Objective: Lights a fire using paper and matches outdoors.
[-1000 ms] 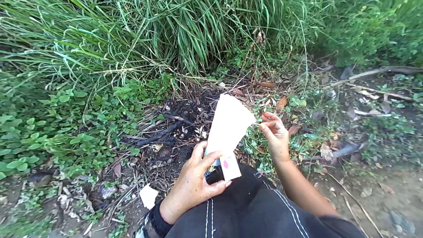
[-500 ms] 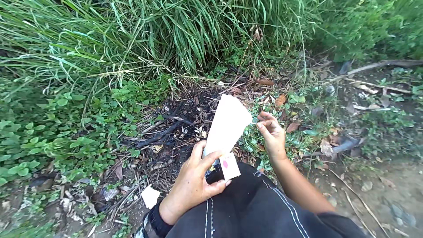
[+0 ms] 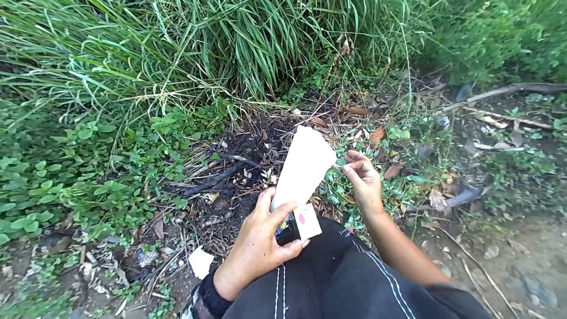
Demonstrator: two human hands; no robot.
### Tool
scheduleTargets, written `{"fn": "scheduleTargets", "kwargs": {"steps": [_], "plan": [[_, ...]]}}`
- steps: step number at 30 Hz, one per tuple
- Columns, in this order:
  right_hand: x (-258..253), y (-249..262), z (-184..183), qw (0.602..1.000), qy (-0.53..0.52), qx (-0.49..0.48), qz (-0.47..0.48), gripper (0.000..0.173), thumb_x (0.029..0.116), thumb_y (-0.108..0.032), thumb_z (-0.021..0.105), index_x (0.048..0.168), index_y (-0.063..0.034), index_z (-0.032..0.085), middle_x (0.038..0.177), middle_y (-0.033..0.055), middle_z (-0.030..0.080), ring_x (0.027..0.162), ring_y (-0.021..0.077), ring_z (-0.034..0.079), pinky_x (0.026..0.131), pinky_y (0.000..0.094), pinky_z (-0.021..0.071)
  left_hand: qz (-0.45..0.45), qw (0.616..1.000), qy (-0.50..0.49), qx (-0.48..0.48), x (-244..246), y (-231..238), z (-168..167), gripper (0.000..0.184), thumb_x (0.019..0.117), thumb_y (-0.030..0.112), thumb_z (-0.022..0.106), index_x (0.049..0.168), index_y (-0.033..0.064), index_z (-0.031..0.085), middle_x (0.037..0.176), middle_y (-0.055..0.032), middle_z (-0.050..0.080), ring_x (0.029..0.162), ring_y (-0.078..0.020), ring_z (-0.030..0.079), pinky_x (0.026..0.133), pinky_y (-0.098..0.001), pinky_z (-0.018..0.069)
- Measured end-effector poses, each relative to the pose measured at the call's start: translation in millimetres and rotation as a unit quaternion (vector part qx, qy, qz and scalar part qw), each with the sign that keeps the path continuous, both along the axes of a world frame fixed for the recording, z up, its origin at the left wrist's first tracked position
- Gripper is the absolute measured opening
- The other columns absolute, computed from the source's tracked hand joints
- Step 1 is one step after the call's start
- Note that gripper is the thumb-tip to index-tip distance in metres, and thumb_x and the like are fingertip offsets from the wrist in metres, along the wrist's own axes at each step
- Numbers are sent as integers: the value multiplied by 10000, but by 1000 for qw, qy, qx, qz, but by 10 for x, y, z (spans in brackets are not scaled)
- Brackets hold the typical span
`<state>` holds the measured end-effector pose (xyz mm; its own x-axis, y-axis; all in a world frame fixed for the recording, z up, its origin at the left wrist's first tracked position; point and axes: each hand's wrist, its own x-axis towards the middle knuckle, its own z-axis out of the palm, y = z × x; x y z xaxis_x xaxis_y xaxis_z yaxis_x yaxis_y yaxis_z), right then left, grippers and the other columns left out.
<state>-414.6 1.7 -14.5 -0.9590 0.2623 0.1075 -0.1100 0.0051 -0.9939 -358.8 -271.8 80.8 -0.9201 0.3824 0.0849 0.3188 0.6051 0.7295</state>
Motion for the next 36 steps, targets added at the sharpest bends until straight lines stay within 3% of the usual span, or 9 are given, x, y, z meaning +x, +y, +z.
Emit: {"fn": "scheduleTargets", "kwargs": {"steps": [5,12,36], "plan": [[2,-4,14,1000,3,-3,2,92,911,-106,706,839,-62,670,1332,101,628,1157,162,649,919,302,585,-2,1000,4,0,13,0,8,593,766,596,774,1267,289,691,1416,-211,521,1061,-188,664,754,-348,600],[5,-5,17,1000,1,-14,1,96,900,-95,708,822,-63,663,1323,101,630,1145,161,652,923,306,584,-4,1000,8,-6,26,-4,4,593,765,600,768,1269,298,684,1431,-214,513,1152,-215,644,817,-374,602],[61,-39,15,999,0,-49,-10,88,889,-87,725,821,-68,673,1286,94,655,1123,158,664,913,301,587,2,1000,9,-5,111,-35,-4,593,767,607,759,1266,294,687,1415,-197,519,1148,-203,637,817,-371,600]]}}
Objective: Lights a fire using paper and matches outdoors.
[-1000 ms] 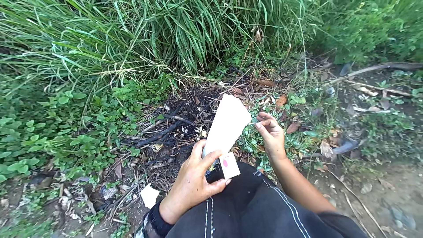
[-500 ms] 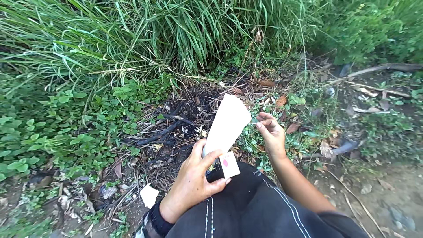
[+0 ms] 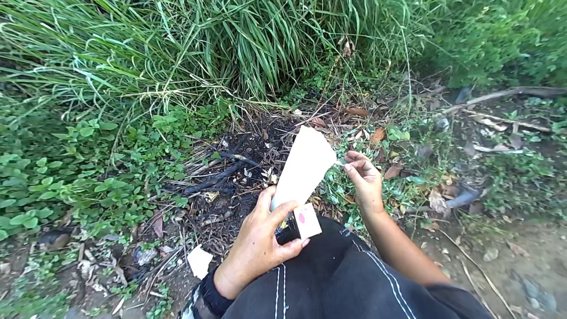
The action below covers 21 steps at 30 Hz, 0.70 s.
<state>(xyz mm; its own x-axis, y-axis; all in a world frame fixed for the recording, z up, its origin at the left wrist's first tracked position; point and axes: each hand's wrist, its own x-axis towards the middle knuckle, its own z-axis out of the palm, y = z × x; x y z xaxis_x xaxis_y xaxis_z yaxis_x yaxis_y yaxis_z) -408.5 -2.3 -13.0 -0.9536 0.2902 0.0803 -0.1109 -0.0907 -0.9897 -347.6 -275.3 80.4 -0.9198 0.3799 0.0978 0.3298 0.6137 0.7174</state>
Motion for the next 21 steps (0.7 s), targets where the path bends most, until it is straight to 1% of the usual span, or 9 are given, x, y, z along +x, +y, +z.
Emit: {"fn": "scheduleTargets", "kwargs": {"steps": [4,6,10,17,21], "plan": [[-1,-29,5,997,-34,-61,-14,79,890,-51,708,823,-66,669,1240,97,681,1027,153,692,857,306,597,0,1000,3,0,28,-6,-3,591,767,604,761,1263,290,691,1424,-202,519,1159,-199,636,830,-365,599],[4,-41,5,995,-51,-87,-12,72,901,-47,700,840,-59,666,1246,105,679,1023,167,698,855,321,602,-1,1000,2,2,38,-9,-3,590,768,603,767,1262,289,692,1432,-201,516,1176,-201,632,846,-372,598],[20,-70,26,991,-79,-110,-12,50,914,-37,680,868,-56,677,1235,96,687,999,155,698,844,319,601,-1,1000,3,6,54,-6,1,575,773,596,771,1250,286,690,1430,-204,517,1178,-211,633,847,-377,600],[33,-86,36,988,-81,-129,-10,66,918,-16,671,866,-57,677,1213,93,699,978,154,706,843,318,604,1,1000,4,5,80,0,4,581,772,606,764,1254,289,690,1432,-200,514,1172,-203,632,835,-368,599],[38,-111,58,983,-101,-151,-16,96,934,1,635,860,-52,666,1189,98,712,958,158,703,812,324,597,2,1000,4,7,92,5,-7,581,777,602,764,1256,283,688,1430,-212,512,1159,-212,638,826,-377,600]]}}
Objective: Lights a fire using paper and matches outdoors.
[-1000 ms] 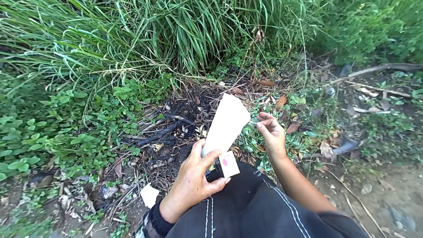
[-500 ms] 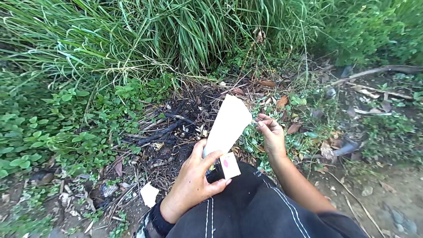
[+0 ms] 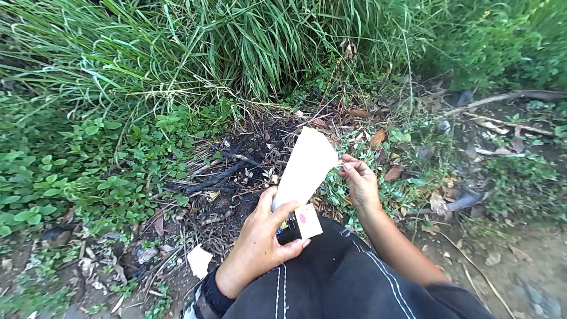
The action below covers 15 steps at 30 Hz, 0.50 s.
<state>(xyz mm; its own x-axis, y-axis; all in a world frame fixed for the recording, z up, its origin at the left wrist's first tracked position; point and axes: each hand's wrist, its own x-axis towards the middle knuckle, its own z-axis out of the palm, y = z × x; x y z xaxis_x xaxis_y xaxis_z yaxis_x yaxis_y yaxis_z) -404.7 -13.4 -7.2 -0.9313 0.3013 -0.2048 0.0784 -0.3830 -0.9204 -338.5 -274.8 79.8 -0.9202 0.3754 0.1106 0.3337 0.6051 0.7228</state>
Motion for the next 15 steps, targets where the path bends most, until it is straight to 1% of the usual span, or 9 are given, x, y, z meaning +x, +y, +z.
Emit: {"fn": "scheduleTargets", "kwargs": {"steps": [3,7,9,11,15], "plan": [[4,-24,-15,1000,-13,-22,-3,113,942,13,624,849,-43,656,1180,107,717,935,158,702,786,317,591,2,1000,-2,1,11,2,2,576,779,602,759,1254,283,691,1427,-215,512,1143,-210,639,813,-369,596],[3,-55,-3,999,-29,-38,-4,104,963,34,596,891,-16,651,1137,117,725,868,151,701,760,304,593,5,1000,6,8,18,12,-10,578,776,611,753,1247,281,697,1424,-207,517,1128,-192,644,805,-353,596],[2,-56,0,999,-31,-41,0,105,965,32,595,896,-15,659,1125,113,731,861,145,700,761,297,589,2,1000,8,10,21,15,-19,577,777,610,753,1252,288,693,1425,-201,515,1151,-184,635,823,-345,594],[0,-60,7,999,-30,-42,3,106,965,26,596,896,-15,665,1137,111,728,857,145,697,763,297,586,2,1000,8,10,21,15,-20,583,772,609,758,1257,292,691,1429,-199,513,1149,-183,636,818,-342,595],[5,-62,4,998,-32,-47,-1,116,971,17,594,880,-16,659,1155,119,722,861,151,697,761,300,588,5,1000,9,3,20,21,-22,585,766,616,756,1251,293,694,1432,-209,513,1143,-202,644,814,-363,598]]}}
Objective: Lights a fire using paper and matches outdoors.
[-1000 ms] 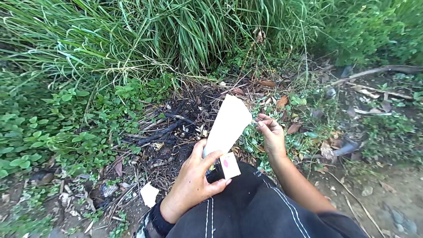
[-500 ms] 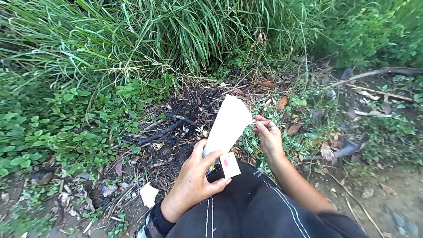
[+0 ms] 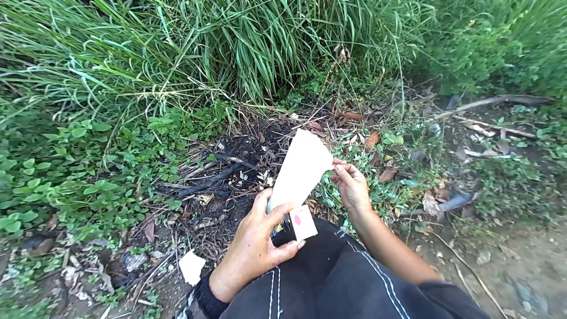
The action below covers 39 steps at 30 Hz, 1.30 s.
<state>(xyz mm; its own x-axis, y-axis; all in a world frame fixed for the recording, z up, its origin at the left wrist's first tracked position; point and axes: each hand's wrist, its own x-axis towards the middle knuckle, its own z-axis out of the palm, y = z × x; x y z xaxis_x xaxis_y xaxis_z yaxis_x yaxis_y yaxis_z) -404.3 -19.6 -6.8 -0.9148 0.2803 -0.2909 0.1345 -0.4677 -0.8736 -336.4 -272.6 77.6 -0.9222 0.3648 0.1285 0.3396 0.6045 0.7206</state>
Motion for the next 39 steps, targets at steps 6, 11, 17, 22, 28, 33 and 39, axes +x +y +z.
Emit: {"fn": "scheduleTargets", "kwargs": {"steps": [6,11,17,22,28,33,39], "plan": [[-15,-5,5,999,-23,-25,-12,114,984,27,575,899,-10,641,1109,125,733,856,159,707,748,298,591,2,1000,2,4,-21,-7,-11,582,770,608,761,1250,285,697,1420,-199,522,1150,-192,638,822,-350,596],[-28,-15,18,997,-57,-45,-19,117,1021,9,544,960,5,644,1071,130,745,867,165,721,745,296,596,2,1000,-5,10,-40,-3,-29,589,764,612,758,1253,290,699,1423,-202,520,1152,-183,632,817,-337,590],[-69,-32,11,990,-97,-90,-40,127,1041,-4,518,960,-9,616,956,111,735,811,168,719,723,297,600,-1,1000,-18,12,-66,-9,-58,582,763,605,761,1247,289,703,1434,-204,514,1121,-170,643,790,-316,590],[-106,-38,-36,989,-102,-101,-40,114,1043,-14,525,954,-25,594,924,107,732,798,168,723,719,297,603,-1,1000,-25,13,-111,-9,-101,580,770,609,761,1241,273,708,1447,-218,509,1145,-186,642,796,-324,591],[-210,-84,-229,988,-121,-89,-39,116,1060,-57,502,1006,-14,595,1060,123,734,862,159,711,720,284,576,19,998,-43,29,-238,3,-353,590,750,576,797,1234,249,716,1464,-199,498,1201,-185,630,855,-348,610],[-349,-205,-674,972,-187,-106,-98,93,1041,-53,561,975,-7,607,908,108,725,723,138,680,635,255,562,35,995,-84,32,-453,4,-812,602,719,509,828,1219,187,733,1458,-255,498,1114,-211,677,764,-340,621],[-622,-437,-1553,958,-218,-89,-163,119,1031,-44,574,917,-25,603,793,61,678,650,109,633,602,237,542,45,989,-135,27,-839,-127,-1702,619,716,494,835,1218,147,732,1462,-283,482,1091,-226,678,770,-334,610]]}}
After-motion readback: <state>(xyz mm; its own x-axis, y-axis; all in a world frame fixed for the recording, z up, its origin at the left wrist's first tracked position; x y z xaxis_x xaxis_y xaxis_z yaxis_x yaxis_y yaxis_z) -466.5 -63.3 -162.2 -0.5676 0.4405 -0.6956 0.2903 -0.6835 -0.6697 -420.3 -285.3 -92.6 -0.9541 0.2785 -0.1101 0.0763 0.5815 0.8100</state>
